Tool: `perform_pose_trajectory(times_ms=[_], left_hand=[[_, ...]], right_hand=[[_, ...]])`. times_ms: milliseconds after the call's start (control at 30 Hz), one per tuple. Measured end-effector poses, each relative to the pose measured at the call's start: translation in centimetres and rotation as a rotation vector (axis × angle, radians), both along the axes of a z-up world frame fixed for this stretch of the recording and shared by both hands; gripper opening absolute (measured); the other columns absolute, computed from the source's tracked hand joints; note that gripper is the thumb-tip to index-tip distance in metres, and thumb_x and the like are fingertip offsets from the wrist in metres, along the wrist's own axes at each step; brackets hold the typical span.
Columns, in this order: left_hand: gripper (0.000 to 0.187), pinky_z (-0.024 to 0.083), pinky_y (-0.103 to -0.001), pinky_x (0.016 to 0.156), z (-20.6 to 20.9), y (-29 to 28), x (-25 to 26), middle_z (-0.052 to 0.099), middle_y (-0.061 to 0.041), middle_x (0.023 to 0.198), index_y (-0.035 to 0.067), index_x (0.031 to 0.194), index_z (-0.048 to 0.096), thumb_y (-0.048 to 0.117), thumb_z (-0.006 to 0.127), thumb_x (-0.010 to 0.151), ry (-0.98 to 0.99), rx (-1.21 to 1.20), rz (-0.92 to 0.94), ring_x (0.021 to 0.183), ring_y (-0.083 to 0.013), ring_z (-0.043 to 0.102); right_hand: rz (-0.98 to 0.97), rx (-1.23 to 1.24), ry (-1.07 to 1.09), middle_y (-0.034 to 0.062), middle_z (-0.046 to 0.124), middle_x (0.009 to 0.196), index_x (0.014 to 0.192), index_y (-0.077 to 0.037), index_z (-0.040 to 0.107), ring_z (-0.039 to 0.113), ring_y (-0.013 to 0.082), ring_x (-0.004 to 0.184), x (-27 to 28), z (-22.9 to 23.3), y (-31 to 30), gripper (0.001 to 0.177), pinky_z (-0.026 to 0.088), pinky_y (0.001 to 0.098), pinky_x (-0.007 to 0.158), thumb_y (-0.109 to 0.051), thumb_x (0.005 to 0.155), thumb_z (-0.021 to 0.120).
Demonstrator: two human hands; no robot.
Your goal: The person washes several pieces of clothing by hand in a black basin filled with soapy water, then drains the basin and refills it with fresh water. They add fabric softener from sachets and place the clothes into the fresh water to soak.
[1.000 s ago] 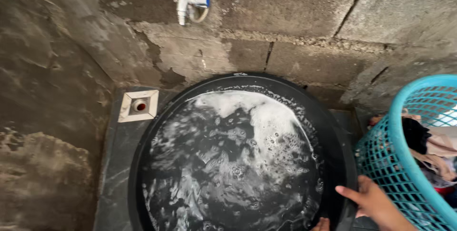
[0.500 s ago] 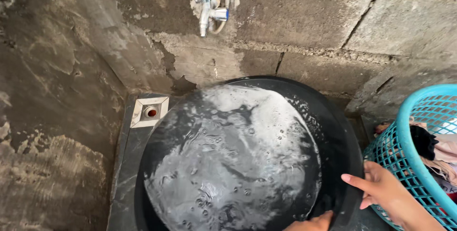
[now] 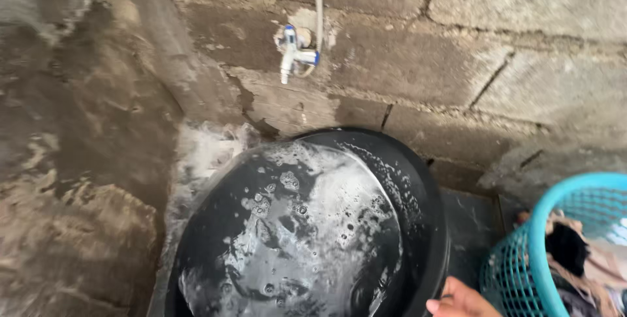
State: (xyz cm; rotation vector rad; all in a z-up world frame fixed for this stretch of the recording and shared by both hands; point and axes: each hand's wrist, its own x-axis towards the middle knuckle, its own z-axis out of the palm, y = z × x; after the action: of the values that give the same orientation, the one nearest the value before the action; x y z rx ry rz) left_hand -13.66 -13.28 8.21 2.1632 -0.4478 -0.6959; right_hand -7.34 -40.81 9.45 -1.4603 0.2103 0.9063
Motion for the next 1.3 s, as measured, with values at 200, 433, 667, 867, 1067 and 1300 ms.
perform_pose_trajectory(times_ms=[200, 433, 667, 867, 1067, 1300], left_hand=[[0.064, 0.052, -0.051, 0.092, 7.0, 4.5, 0.1, 0.065, -0.029, 0.120, 0.015, 0.159, 0.043, 0.027, 0.050, 0.096, -0.025, -0.143, 0.064, 0.106, -0.0450, 0.067], [0.076, 0.052, -0.052, 0.089, 20.3, 6.9, -1.7, 0.067, -0.029, 0.109, 0.017, 0.158, 0.044, 0.024, 0.062, 0.084, -0.152, 0.019, 0.145, 0.100, -0.0471, 0.067], [0.049, 0.054, -0.049, 0.088, 26.8, 5.4, -2.2, 0.073, -0.022, 0.098, 0.011, 0.122, 0.065, 0.026, 0.067, 0.076, -0.162, 0.067, 0.403, 0.095, -0.0425, 0.069], [0.048, 0.055, -0.046, 0.084, 26.1, 7.7, -1.8, 0.073, -0.018, 0.097, 0.013, 0.117, 0.070, 0.026, 0.070, 0.071, -0.212, 0.011, 0.469, 0.093, -0.0380, 0.070], [0.045, 0.055, -0.040, 0.081, 26.2, 11.2, -1.7, 0.074, -0.016, 0.096, 0.009, 0.114, 0.070, 0.022, 0.069, 0.070, -0.251, -0.102, 0.420, 0.091, -0.0327, 0.072], [0.051, 0.055, -0.041, 0.079, 27.3, 13.0, -1.7, 0.074, -0.019, 0.094, 0.009, 0.120, 0.069, 0.019, 0.066, 0.069, -0.243, -0.069, 0.465, 0.088, -0.0338, 0.072]], right_hand=[[-0.023, 0.050, -0.093, 0.0264, 0.080, 0.086, 0.114, 0.005, 0.054, 0.080, 0.0279, 0.079, 2.1, 1.5, 2.8, 0.035, 0.060, 0.0402, 0.078, -0.007, 0.087, 0.073], [0.054, -0.072, 0.041, 0.0216, 0.075, 0.106, 0.126, -0.011, 0.056, 0.081, 0.0355, 0.088, 2.9, 10.5, 8.1, 0.042, 0.066, 0.0504, 0.084, -0.023, 0.088, 0.069], [0.207, -0.108, -0.167, 0.0242, 0.082, 0.092, 0.105, -0.002, 0.060, 0.082, 0.0323, 0.081, 3.8, 18.5, 11.3, 0.040, 0.065, 0.0420, 0.074, -0.037, 0.089, 0.073], [0.154, -0.031, -0.206, 0.0251, 0.081, 0.086, 0.088, 0.002, 0.063, 0.079, 0.0311, 0.074, 4.5, 21.3, 14.1, 0.033, 0.063, 0.0416, 0.070, -0.029, 0.085, 0.073], [0.105, 0.093, -0.162, 0.0239, 0.079, 0.083, 0.083, 0.001, 0.060, 0.077, 0.0299, 0.070, 4.9, 22.0, 17.0, 0.030, 0.063, 0.0407, 0.068, -0.026, 0.084, 0.074], [0.048, 0.177, -0.228, 0.0232, 0.075, 0.076, 0.081, -0.004, 0.056, 0.072, 0.0289, 0.064, 5.7, 22.4, 20.7, 0.028, 0.059, 0.0400, 0.064, -0.023, 0.085, 0.076]])
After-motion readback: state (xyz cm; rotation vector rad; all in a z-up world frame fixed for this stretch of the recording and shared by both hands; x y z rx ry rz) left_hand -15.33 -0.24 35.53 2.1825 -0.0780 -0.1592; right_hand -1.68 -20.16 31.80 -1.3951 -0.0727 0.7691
